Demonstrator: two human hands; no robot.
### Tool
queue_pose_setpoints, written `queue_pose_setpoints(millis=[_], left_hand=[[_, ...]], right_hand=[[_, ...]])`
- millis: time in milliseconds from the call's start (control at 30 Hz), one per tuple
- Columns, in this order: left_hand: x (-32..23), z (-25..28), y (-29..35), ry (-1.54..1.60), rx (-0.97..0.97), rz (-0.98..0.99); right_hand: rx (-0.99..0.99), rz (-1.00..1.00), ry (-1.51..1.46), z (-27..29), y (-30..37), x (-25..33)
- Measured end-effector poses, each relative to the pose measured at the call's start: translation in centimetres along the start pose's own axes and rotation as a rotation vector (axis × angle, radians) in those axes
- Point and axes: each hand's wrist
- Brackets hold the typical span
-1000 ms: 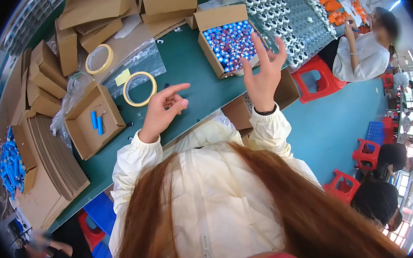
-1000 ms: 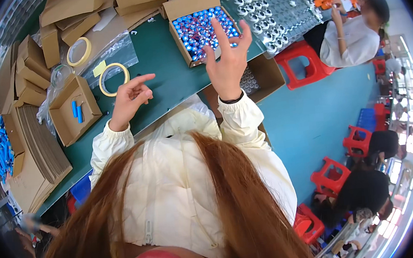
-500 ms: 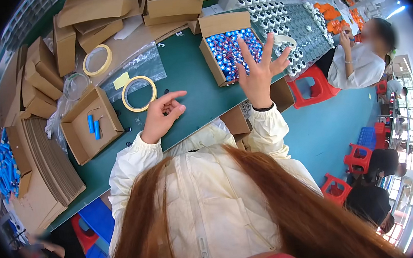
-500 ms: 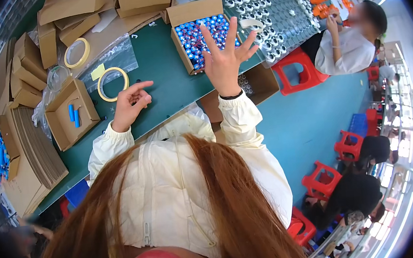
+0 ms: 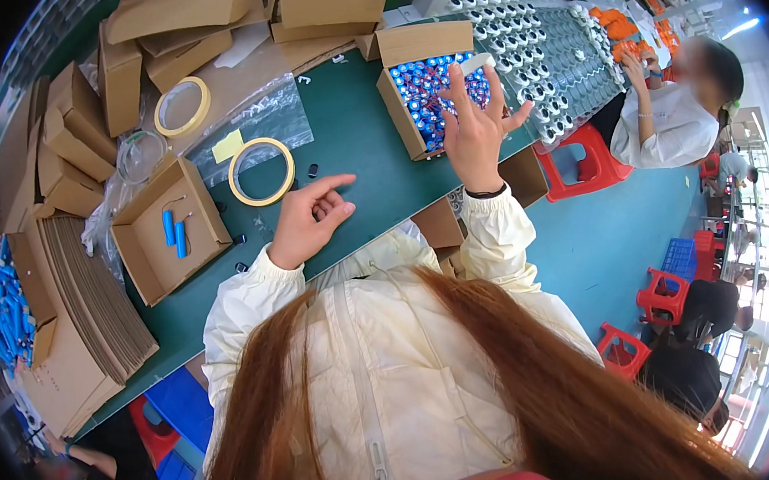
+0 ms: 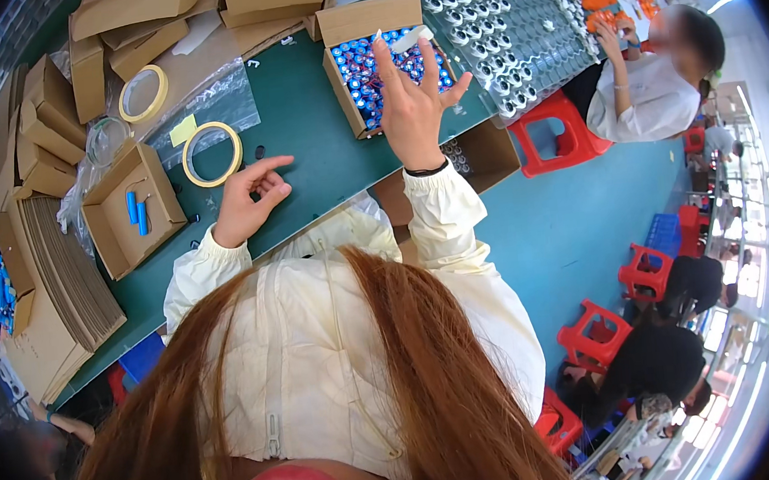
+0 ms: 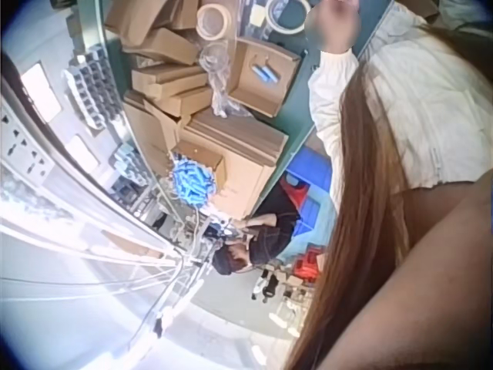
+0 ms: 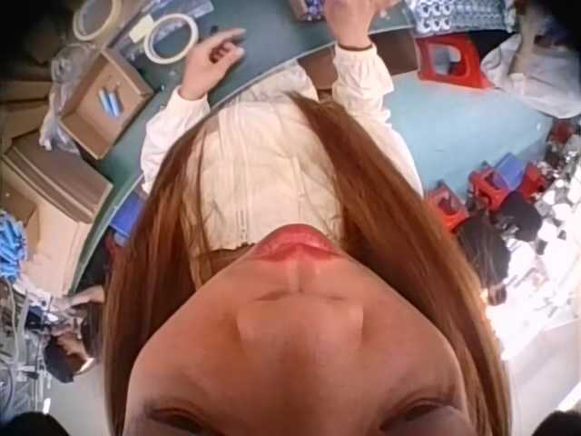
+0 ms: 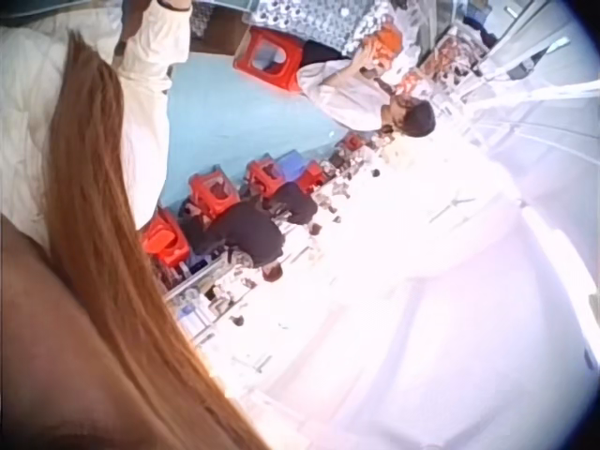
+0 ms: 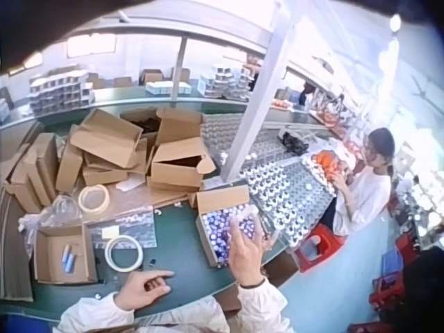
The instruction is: Preparing and organizing small electronic components into boxes at a factory workbench.
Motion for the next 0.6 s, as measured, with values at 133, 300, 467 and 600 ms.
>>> queue_pose_setpoints(millis=[133,300,467,600], left_hand=[[-0.1,-0.1,0.0,-0.032,0.014,-0.01],[-0.2,-0.2,0.0,-0.068,0.017,-0.011],[-0.1,-0.2,0.0,-0.091,0.011,-0.012],[0.0,-0.2,0.0,-0.105,0.022,-0.005]], right_hand=[[0.021,0.021,0.005,-0.4,0.0,-0.4],[0.078,0.017,0.011,-0.7,-0.1,-0.4],[-0.019,0.027,-0.028,-1.3,-0.3,-0.3],[-0.012,0.053,-0.017,-1.4,-0.1,-0.7]])
Point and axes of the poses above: each hand's wrist, its own y-axis away from the middle knuckle, its own z-axis out of the back of the hand, x = y × z, and after that the axes turned 10 degrees about -y, right-handed
